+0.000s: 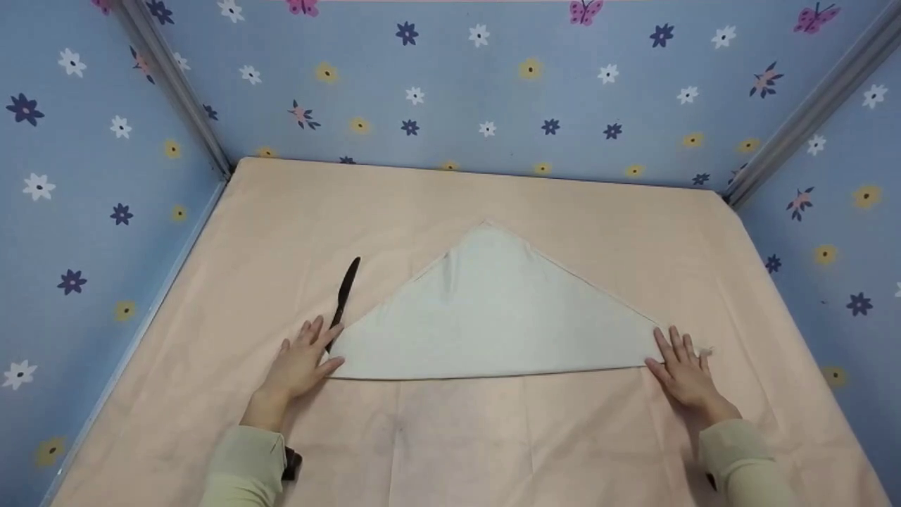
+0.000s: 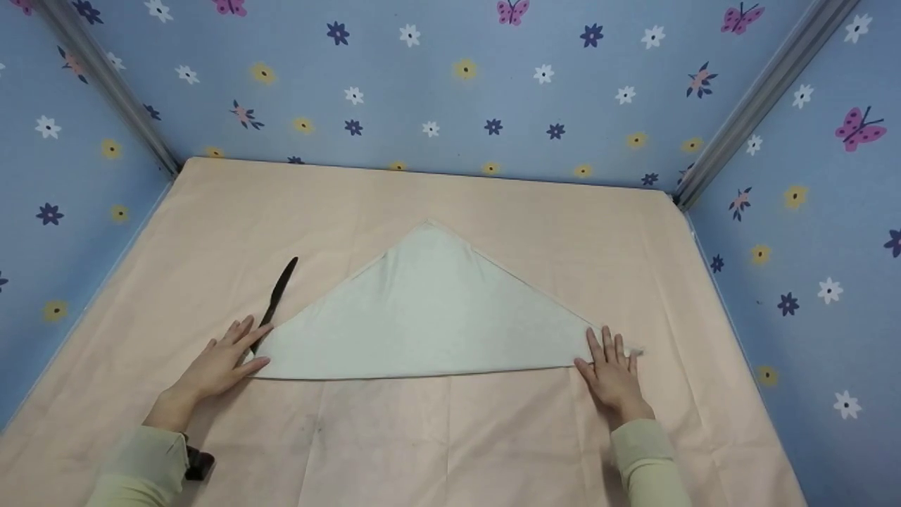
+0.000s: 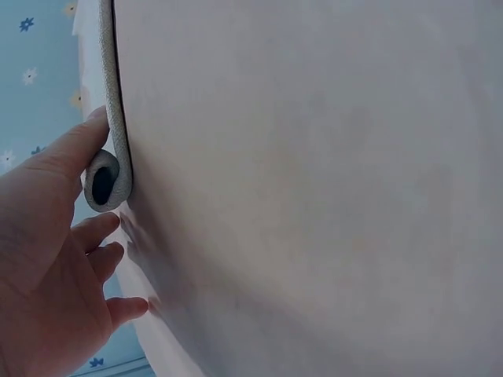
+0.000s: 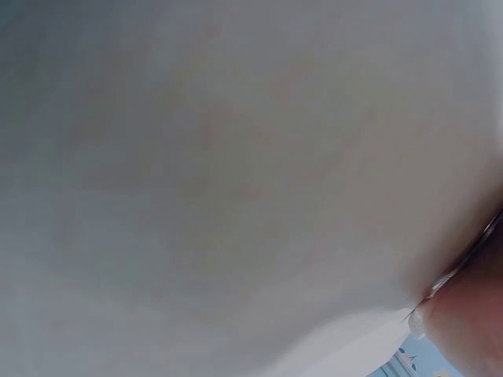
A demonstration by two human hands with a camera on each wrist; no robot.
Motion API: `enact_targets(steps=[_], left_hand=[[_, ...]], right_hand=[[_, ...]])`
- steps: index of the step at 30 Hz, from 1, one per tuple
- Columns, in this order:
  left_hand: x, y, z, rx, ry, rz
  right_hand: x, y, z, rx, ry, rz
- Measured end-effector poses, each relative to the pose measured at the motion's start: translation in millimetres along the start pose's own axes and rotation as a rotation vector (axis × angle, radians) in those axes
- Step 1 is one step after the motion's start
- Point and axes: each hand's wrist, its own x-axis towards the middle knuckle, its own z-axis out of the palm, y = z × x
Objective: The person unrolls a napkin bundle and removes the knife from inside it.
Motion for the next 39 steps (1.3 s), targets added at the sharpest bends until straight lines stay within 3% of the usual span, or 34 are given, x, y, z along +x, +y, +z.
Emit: enact_targets(steps=[39], left_hand=[[-4.0, -12.8, -11.2, -0.002, -0.003, -0.033]], right_hand=[[1, 2, 0.6, 0.024, -0.005, -0.003]])
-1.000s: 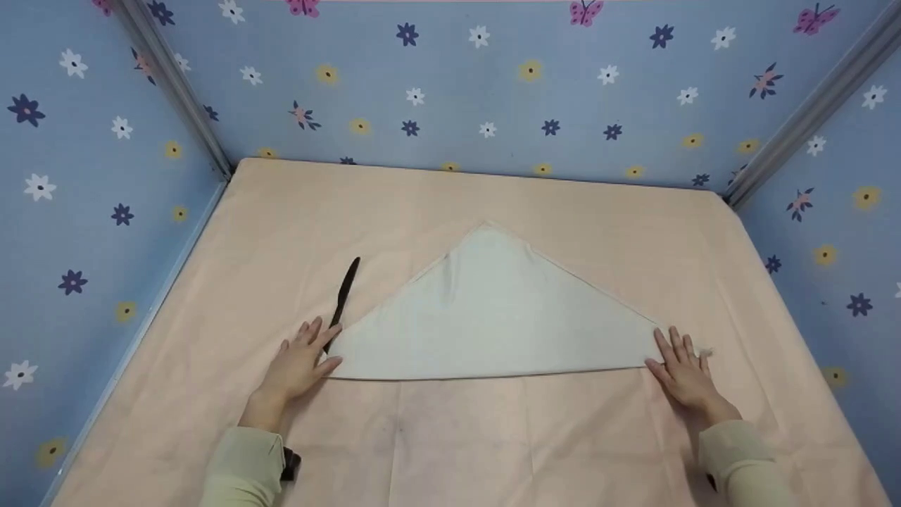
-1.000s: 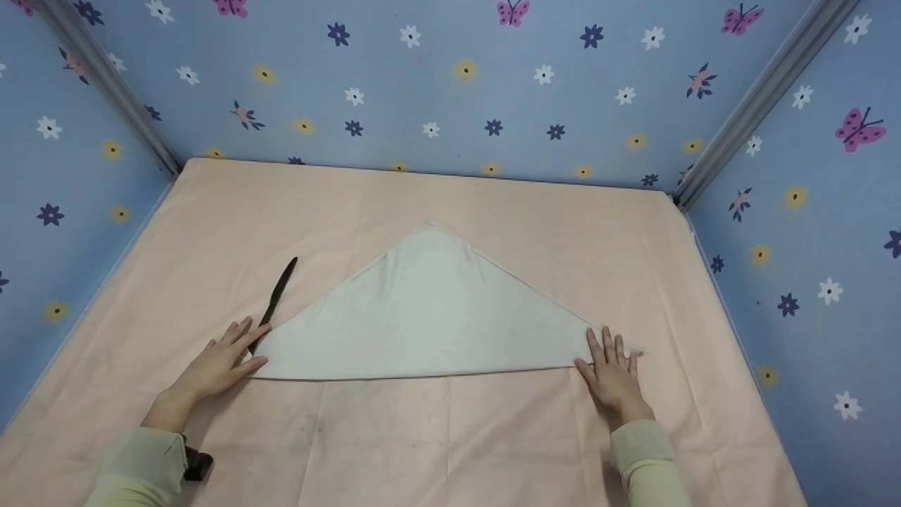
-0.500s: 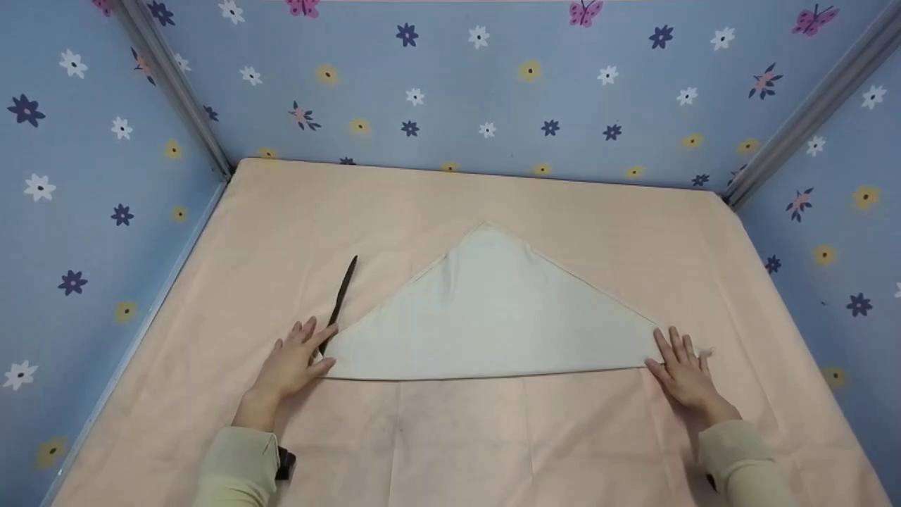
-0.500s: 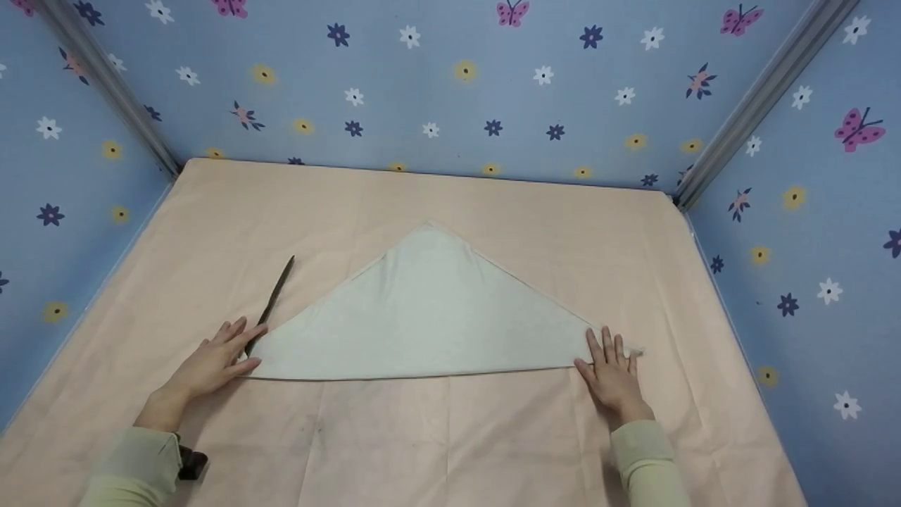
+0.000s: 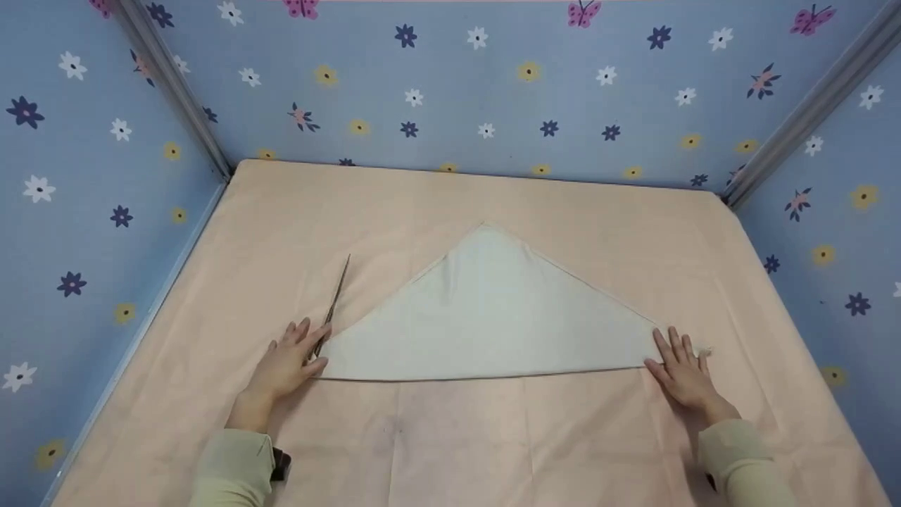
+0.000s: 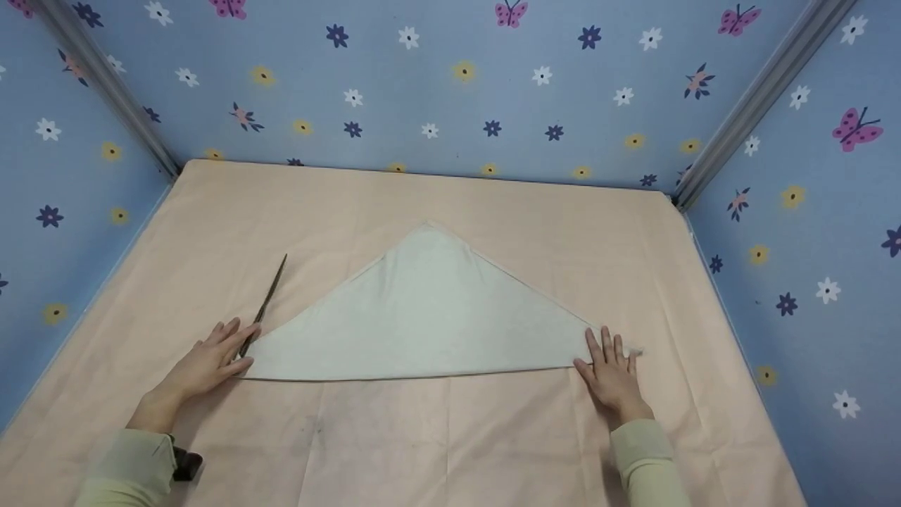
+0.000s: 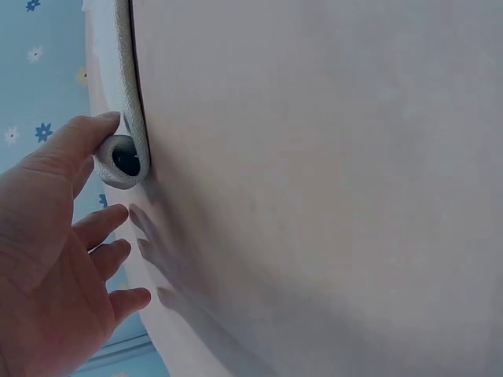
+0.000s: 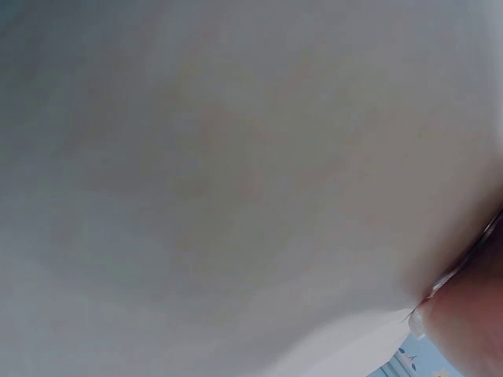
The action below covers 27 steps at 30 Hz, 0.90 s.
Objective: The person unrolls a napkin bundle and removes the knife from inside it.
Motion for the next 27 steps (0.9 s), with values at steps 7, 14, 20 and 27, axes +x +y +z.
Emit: enact_targets(steps=[7, 14, 20, 27], left_hand=[[1.1, -1.4, -0.4, -0.012, -0.004, -0.021], [1.9, -5.4, -1.0, 0.006, 0.0, -0.02], [-1.6, -10.1, 1.3, 0.018, -0.004, -0.029], [-5.6, -7.9, -3.3, -0.004, -0.016, -0.027]], right_hand=[[0.2, -0.1, -0.6, -0.013, 0.009, 0.0], [0.2, 0.6, -0.5, -0.011, 0.004, 0.003], [-0.1, 1.0, 0.3, -0.012, 0.004, -0.002], [0.0, -0.3, -0.3, -0.002, -0.003, 0.003]])
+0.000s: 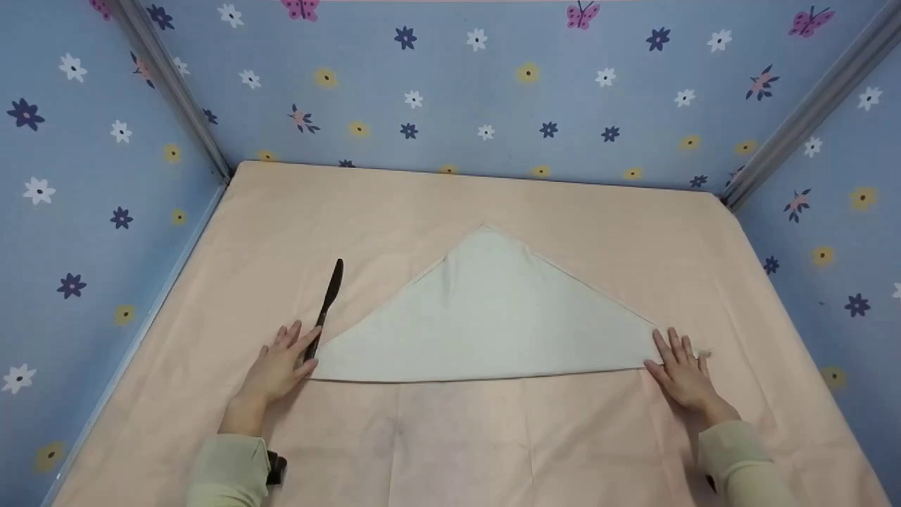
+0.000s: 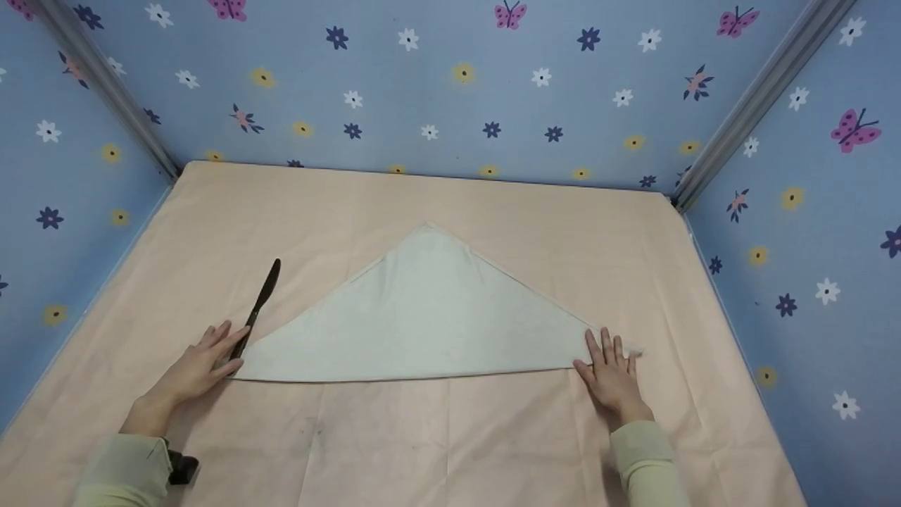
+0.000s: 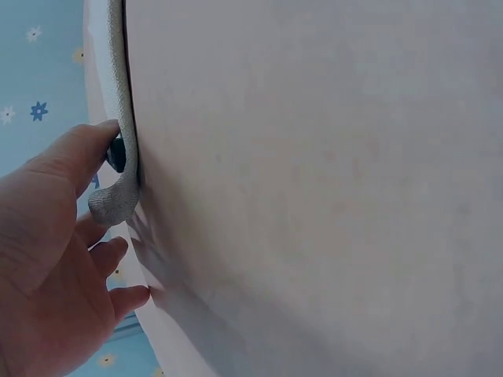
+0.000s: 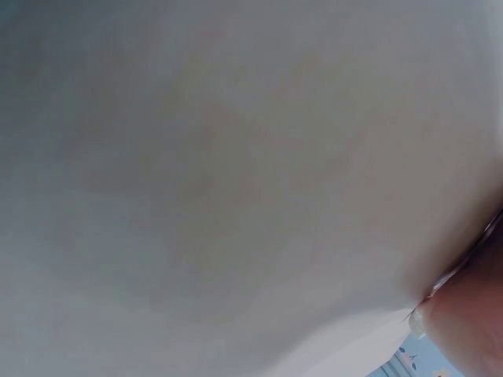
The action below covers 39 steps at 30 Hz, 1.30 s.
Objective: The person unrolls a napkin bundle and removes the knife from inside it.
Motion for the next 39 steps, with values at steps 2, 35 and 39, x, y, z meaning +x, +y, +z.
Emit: enact_targets(steps=[2, 35, 39], left_hand=[[-1.1, 0.9, -1.6, -0.001, -0.001, 0.002], [-9.1, -1.6, -7.1, -0.035, 0.17, -0.136], [-8.9, 2.1, -7.9, -0.043, 0.219, -0.148]], right_hand=[[0.1, -0.1, 0.0, 0.0, 0.001, 0.001], [-0.1, -1.3, -1.0, -0.012, -0.002, 0.005], [0.2, -0.7, -0.4, -0.013, -0.001, 0.006]])
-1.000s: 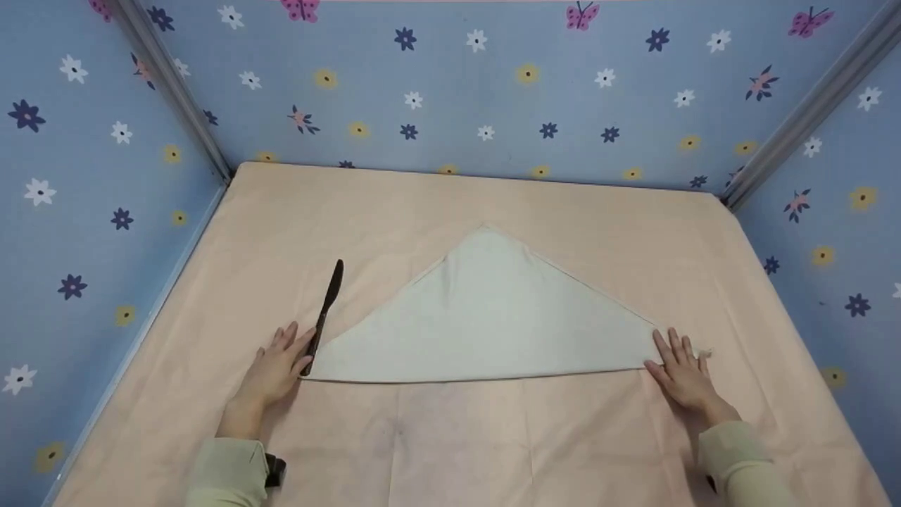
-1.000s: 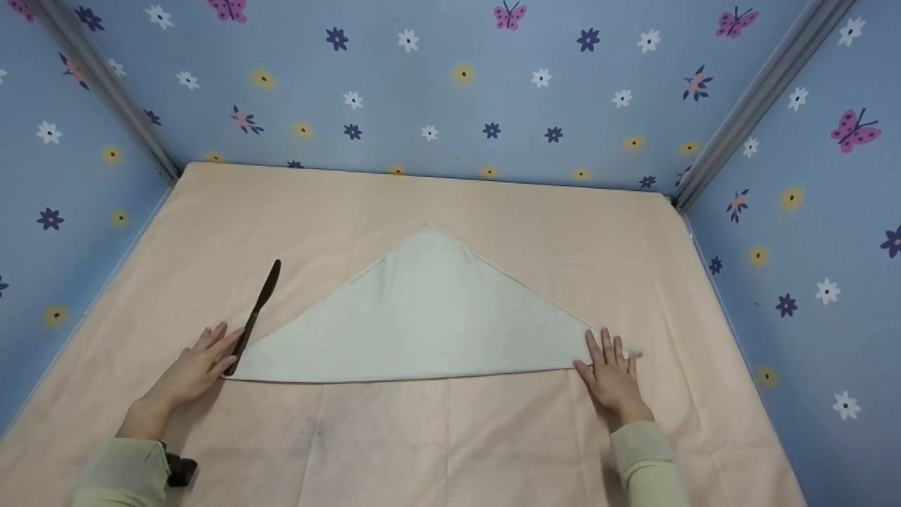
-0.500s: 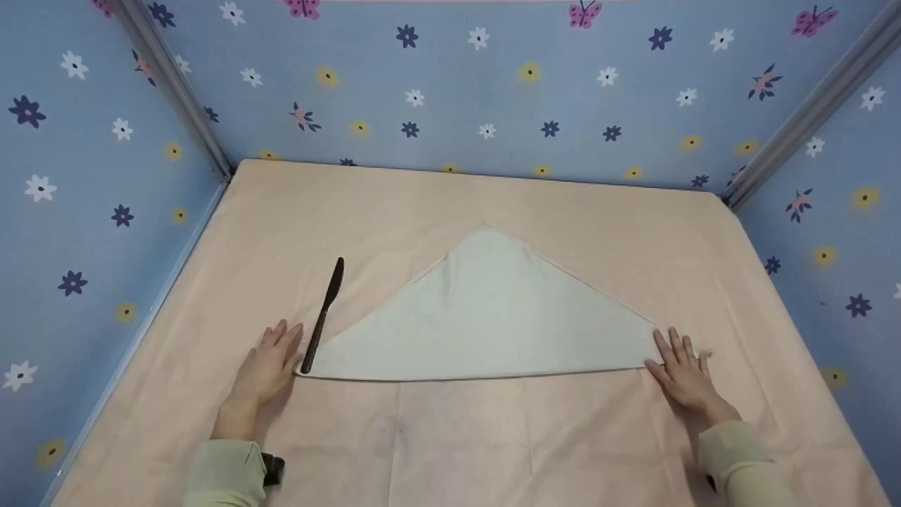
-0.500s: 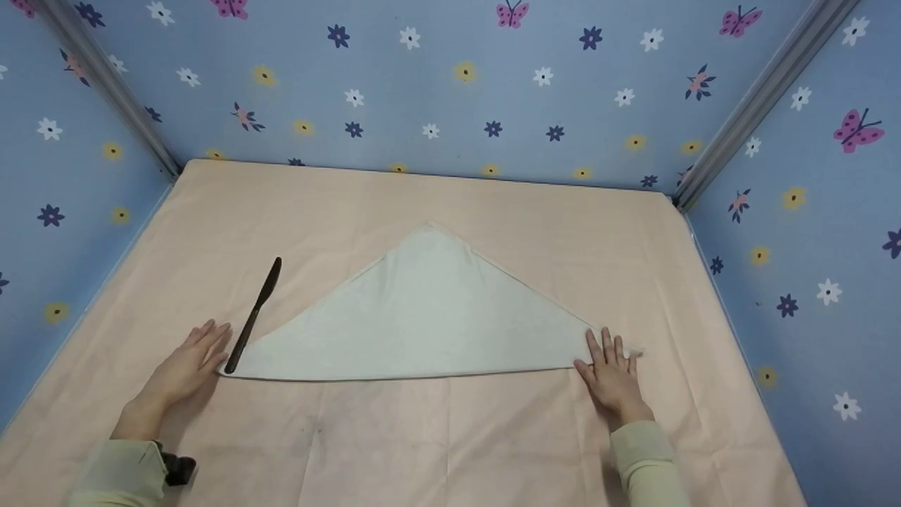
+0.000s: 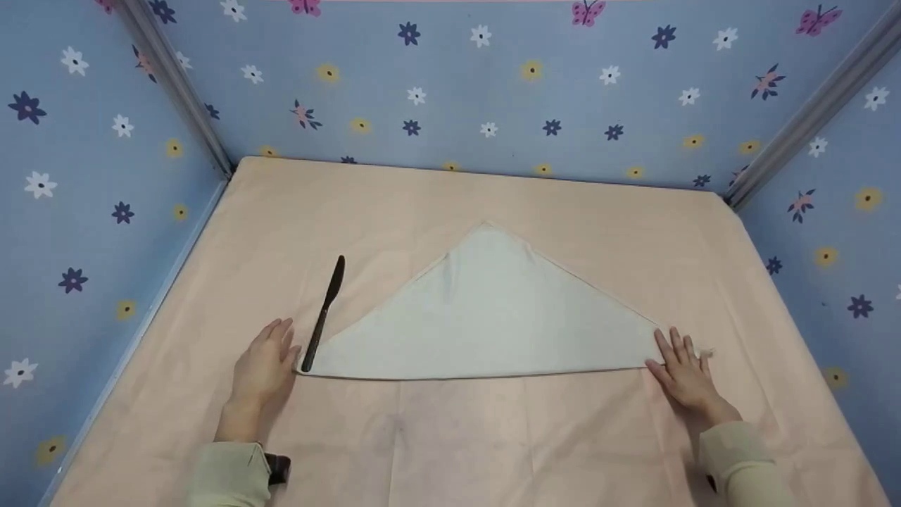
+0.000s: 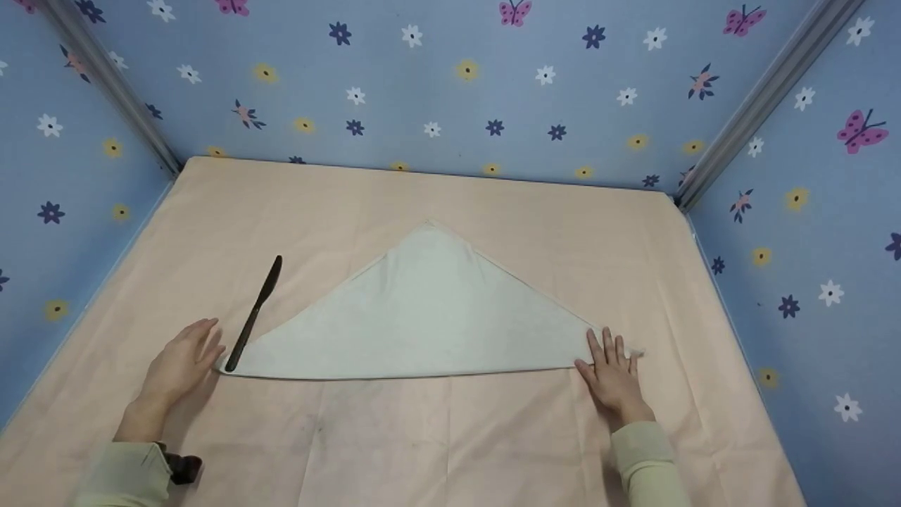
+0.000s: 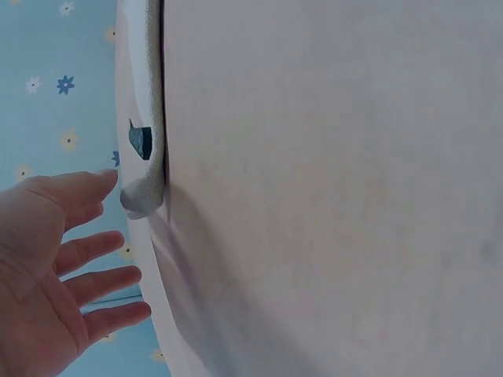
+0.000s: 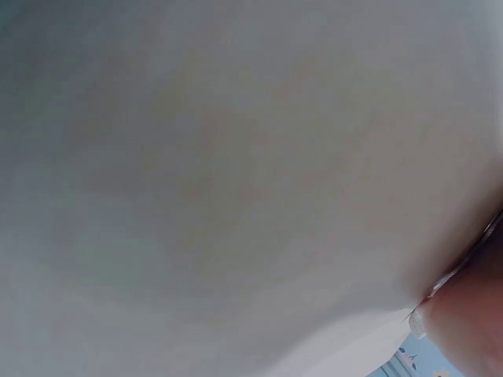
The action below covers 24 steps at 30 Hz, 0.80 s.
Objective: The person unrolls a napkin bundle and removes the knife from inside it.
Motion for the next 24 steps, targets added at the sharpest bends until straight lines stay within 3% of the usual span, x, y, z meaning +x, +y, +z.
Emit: enact_targets(steps=[6, 15, 24], left_hand=[[-0.5, 8.4, 1.0, -0.057, 0.077, -0.025], [2.4, 24.4, 3.5, -0.182, 0.195, -0.12], [7.2, 31.2, 9.3, -0.417, 0.224, -0.202]], right_hand=[[1, 1, 0.8, -0.01, 0.003, -0.002], [0, 0, -0.9, -0.011, 0.003, -0.002], [0, -2, -0.8, -0.002, -0.005, 0.0]])
